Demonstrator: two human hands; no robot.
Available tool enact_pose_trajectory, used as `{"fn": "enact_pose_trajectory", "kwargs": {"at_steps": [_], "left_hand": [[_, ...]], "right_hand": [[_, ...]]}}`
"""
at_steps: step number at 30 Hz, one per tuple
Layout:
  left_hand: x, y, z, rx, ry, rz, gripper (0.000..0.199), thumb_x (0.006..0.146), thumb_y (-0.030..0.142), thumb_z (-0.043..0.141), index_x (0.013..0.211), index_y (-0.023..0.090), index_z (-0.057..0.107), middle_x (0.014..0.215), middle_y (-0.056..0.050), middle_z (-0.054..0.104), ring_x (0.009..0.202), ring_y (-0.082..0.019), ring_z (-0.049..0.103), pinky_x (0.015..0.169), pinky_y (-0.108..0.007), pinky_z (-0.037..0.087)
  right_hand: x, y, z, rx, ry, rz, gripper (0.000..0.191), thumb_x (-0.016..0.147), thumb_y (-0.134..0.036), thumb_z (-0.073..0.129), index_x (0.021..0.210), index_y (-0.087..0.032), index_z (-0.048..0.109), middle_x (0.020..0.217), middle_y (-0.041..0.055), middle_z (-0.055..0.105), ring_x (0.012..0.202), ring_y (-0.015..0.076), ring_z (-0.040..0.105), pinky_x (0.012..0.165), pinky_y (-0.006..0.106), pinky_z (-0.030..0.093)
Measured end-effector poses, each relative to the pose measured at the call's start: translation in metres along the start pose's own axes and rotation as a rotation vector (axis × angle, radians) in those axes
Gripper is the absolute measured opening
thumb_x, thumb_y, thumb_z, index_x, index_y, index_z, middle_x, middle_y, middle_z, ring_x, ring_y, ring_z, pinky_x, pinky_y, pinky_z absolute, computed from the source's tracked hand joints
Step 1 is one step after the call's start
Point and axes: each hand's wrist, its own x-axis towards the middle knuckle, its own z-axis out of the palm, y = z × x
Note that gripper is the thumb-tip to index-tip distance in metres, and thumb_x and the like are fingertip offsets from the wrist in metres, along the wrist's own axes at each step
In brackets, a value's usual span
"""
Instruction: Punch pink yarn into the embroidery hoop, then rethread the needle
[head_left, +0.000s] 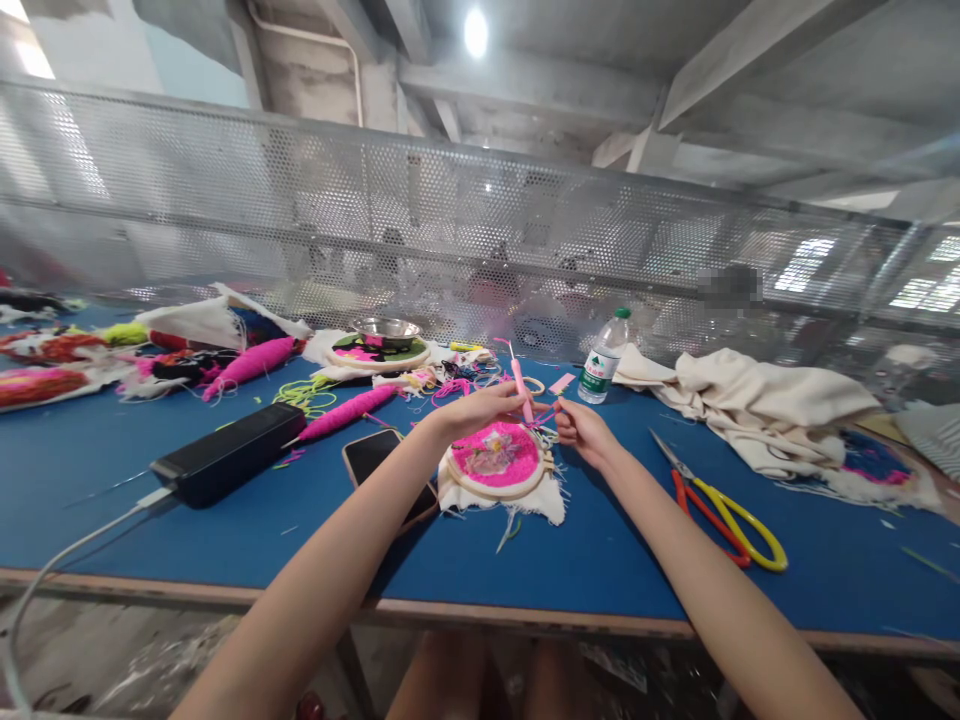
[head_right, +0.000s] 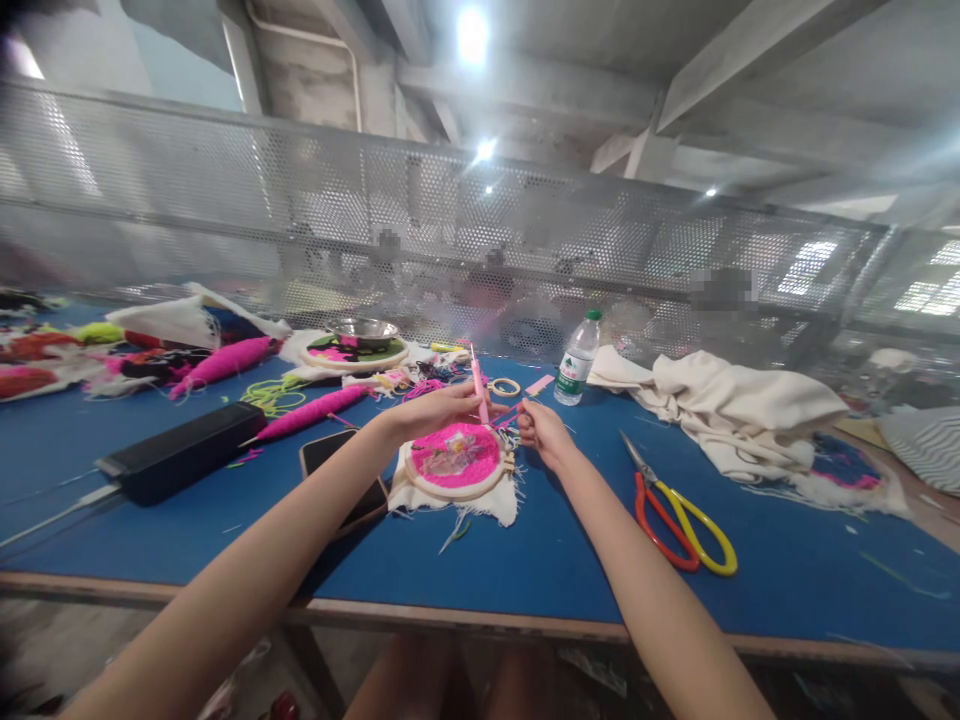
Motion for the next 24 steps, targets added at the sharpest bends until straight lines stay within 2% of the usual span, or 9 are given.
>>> {"fn": "enact_pose_trajectory", "kwargs": {"at_steps": [6, 9, 11, 14, 16, 21, 23, 24], "left_hand": [[-0.002, 0.004, 0.003, 0.042, 0.006, -0.014, 0.018, 0.09, 0.035, 0.056, 0.09, 0.017, 0.056, 0.113, -0.012, 0.067, 0.108, -0.02, 0.061, 0.102, -0.04, 0.04], [0.0, 0.002, 0.004, 0.107, 0.047, -0.003, 0.018, 0.09, 0.035, 0.053, 0.09, 0.017, 0.056, 0.107, -0.011, 0.069, 0.102, -0.019, 0.064, 0.097, -0.038, 0.044], [0.003, -0.002, 0.003, 0.239, 0.213, 0.05, 0.016, 0.09, 0.032, 0.053, 0.087, 0.017, 0.057, 0.094, -0.01, 0.071, 0.092, -0.019, 0.066, 0.089, -0.037, 0.049], [0.009, -0.009, -0.004, 0.456, 0.614, 0.166, 0.011, 0.085, 0.025, 0.056, 0.078, 0.017, 0.055, 0.076, -0.006, 0.069, 0.078, -0.019, 0.067, 0.079, -0.035, 0.05], [0.01, -0.008, -0.013, 0.506, 0.804, 0.227, 0.008, 0.084, 0.021, 0.055, 0.078, 0.018, 0.052, 0.073, -0.004, 0.065, 0.075, -0.019, 0.065, 0.078, -0.035, 0.049], [-0.005, 0.018, -0.044, 0.551, 1.142, 0.406, 0.007, 0.092, 0.024, 0.041, 0.094, 0.02, 0.046, 0.086, -0.005, 0.063, 0.083, -0.018, 0.062, 0.081, -0.033, 0.047], [-0.014, 0.032, -0.053, 0.777, 1.288, 0.52, 0.011, 0.093, 0.024, 0.039, 0.1, 0.02, 0.047, 0.088, -0.005, 0.063, 0.081, -0.019, 0.061, 0.079, -0.033, 0.047], [-0.018, 0.038, -0.054, 0.948, 1.292, 0.482, 0.014, 0.094, 0.022, 0.037, 0.102, 0.02, 0.048, 0.089, -0.006, 0.063, 0.082, -0.019, 0.061, 0.079, -0.034, 0.046]], "right_hand": [[0.002, -0.001, -0.004, -0.004, 0.061, -0.023, 0.024, 0.082, -0.036, 0.062, 0.074, -0.019, 0.047, 0.044, -0.011, 0.037, 0.032, 0.0029, 0.026, 0.035, 0.013, 0.018], [0.002, 0.0, -0.004, -0.029, 0.083, -0.029, 0.02, 0.08, -0.035, 0.064, 0.078, -0.017, 0.054, 0.044, -0.0089, 0.042, 0.033, 0.0034, 0.029, 0.035, 0.014, 0.02], [0.003, 0.002, -0.005, -0.048, 0.117, -0.048, 0.021, 0.078, -0.036, 0.064, 0.084, -0.017, 0.058, 0.047, -0.0067, 0.048, 0.033, 0.0039, 0.033, 0.035, 0.014, 0.022], [0.007, 0.001, -0.011, -0.062, 0.222, -0.123, 0.024, 0.076, -0.038, 0.062, 0.087, -0.017, 0.058, 0.051, -0.0054, 0.052, 0.035, 0.0043, 0.037, 0.035, 0.015, 0.026], [0.01, -0.003, -0.02, -0.071, 0.317, -0.198, 0.024, 0.077, -0.04, 0.059, 0.088, -0.019, 0.056, 0.052, -0.0067, 0.051, 0.035, 0.0044, 0.037, 0.036, 0.015, 0.027], [0.016, -0.023, -0.053, -0.175, 0.596, -0.379, 0.022, 0.08, -0.042, 0.049, 0.087, -0.021, 0.048, 0.054, -0.0086, 0.045, 0.039, 0.0061, 0.039, 0.038, 0.017, 0.031], [0.017, -0.028, -0.068, -0.272, 0.687, -0.418, 0.02, 0.082, -0.041, 0.045, 0.086, -0.022, 0.047, 0.058, -0.0068, 0.049, 0.044, 0.008, 0.044, 0.042, 0.018, 0.034], [0.017, -0.029, -0.074, -0.336, 0.72, -0.426, 0.019, 0.082, -0.04, 0.046, 0.086, -0.021, 0.048, 0.061, -0.0053, 0.051, 0.048, 0.0095, 0.047, 0.044, 0.019, 0.037]]}}
